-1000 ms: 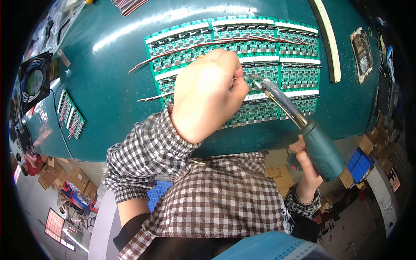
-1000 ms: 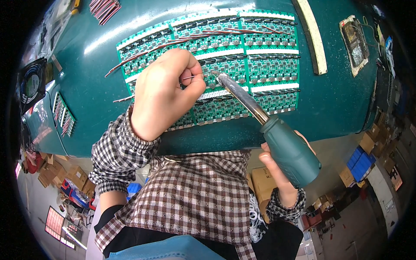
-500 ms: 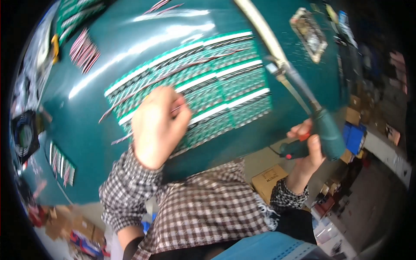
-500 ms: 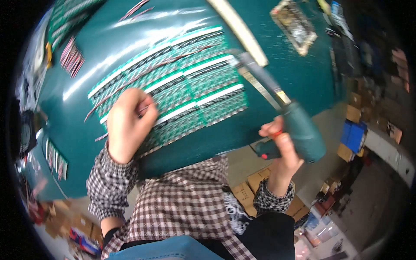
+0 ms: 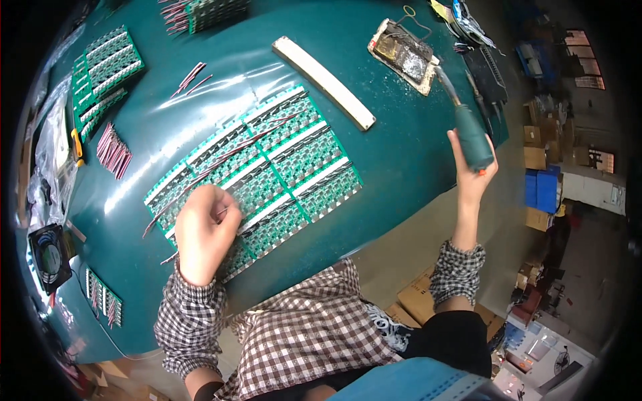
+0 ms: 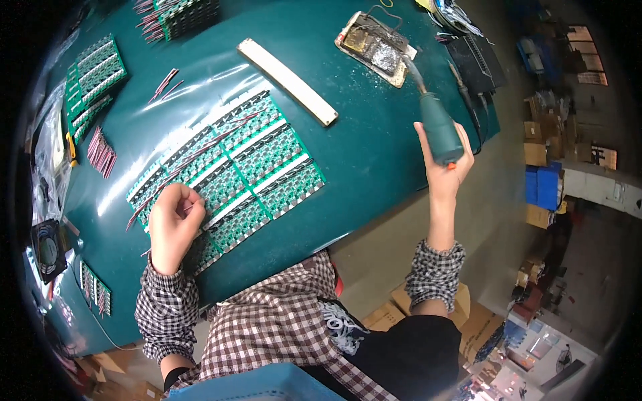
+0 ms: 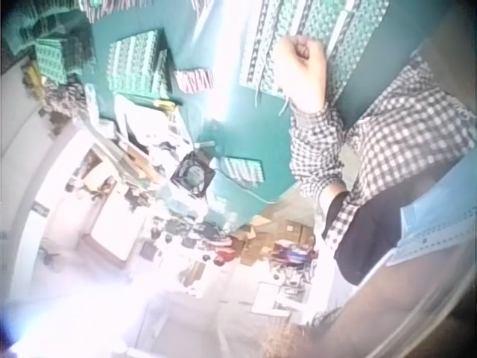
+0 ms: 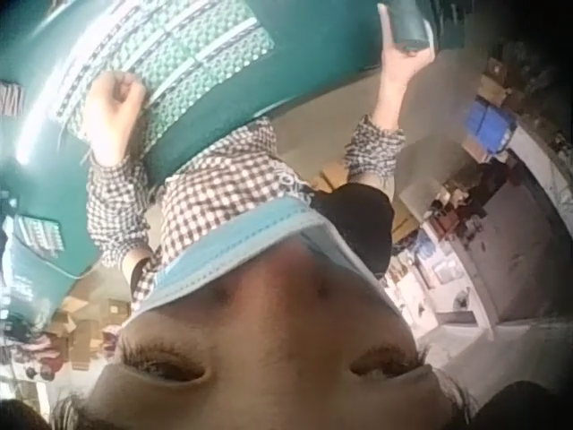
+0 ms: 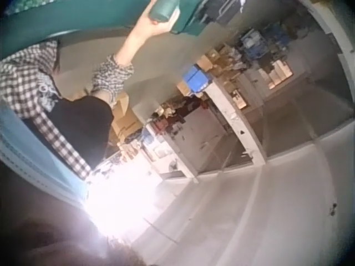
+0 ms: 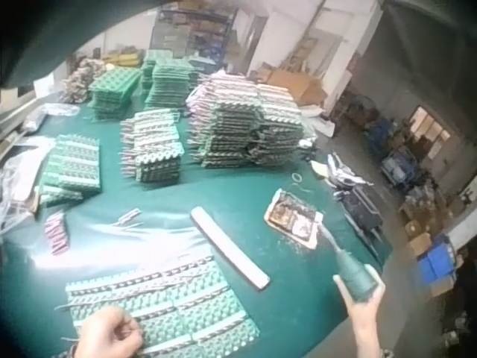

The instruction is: The person places wires onto circuit boards by hand and solders them in place using a soldering iron.

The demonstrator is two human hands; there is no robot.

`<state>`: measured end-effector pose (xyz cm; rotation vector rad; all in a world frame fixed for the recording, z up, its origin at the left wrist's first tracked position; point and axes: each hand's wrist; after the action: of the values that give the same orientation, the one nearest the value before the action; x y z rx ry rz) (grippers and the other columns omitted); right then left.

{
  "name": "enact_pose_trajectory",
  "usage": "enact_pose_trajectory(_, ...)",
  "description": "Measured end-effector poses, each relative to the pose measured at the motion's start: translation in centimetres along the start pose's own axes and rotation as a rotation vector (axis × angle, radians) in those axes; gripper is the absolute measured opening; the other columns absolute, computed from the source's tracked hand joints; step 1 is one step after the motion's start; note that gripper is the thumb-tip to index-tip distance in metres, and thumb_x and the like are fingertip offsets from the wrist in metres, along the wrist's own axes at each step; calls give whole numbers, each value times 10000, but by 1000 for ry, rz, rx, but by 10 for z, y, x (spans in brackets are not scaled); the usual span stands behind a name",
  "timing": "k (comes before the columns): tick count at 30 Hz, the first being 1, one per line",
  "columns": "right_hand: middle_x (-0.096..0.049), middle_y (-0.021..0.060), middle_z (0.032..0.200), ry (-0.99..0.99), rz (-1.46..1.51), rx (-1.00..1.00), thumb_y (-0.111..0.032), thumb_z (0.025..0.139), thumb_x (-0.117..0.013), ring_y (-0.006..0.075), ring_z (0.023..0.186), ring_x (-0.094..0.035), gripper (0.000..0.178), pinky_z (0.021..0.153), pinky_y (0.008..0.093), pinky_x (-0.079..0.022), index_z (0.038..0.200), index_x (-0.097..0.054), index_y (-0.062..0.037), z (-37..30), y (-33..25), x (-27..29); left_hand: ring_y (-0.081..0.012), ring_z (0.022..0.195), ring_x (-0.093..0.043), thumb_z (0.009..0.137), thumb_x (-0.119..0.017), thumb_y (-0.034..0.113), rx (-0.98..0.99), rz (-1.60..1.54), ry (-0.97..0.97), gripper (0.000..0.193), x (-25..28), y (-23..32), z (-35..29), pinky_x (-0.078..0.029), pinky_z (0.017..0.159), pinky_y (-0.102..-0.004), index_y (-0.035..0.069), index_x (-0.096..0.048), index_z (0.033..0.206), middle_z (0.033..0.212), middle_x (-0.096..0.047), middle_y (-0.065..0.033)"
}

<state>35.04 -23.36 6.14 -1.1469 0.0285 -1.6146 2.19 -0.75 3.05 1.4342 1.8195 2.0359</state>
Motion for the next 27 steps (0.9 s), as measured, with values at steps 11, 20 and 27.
enact_pose_trajectory(11, -636, 72, 962, -261, -382, 394, 7, 636, -652, 261, 889, -611, 434, 754, 339, -498, 1061, -642, -82, 24, -9, 28, -118, 564, -506, 730, -617, 9, 44, 10, 9, 57, 6, -4, -4, -430, 537, -260, 16, -564, 747, 666, -532, -52)
enact_pose_trajectory(20, -648, 77, 937, -385, -348, 444, -41, 651, -661, 253, 869, -621, 377, 741, 329, -494, 1024, -654, -92, 35, -13, 31, -83, 577, -496, 738, -621, 2, 75, -36, -8, 58, 7, -9, -4, -421, 537, -237, 13, -568, 759, 662, -524, -26)
enact_pose_trajectory(27, -642, 87, 941, -386, -512, 467, 3, 642, -635, 269, 880, -618, 394, 749, 338, -496, 1028, -651, -73, 46, 7, 26, -72, 583, -496, 746, -623, 2, 72, -46, -36, 60, 8, -10, -2, -420, 536, -228, 7, -567, 766, 667, -531, -15)
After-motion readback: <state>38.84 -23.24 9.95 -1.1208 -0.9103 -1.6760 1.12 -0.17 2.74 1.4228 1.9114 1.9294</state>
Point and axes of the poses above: each hand's wrist, its own z-axis towards the middle knuckle, its own x-axis out of the back of the hand, y = z × x
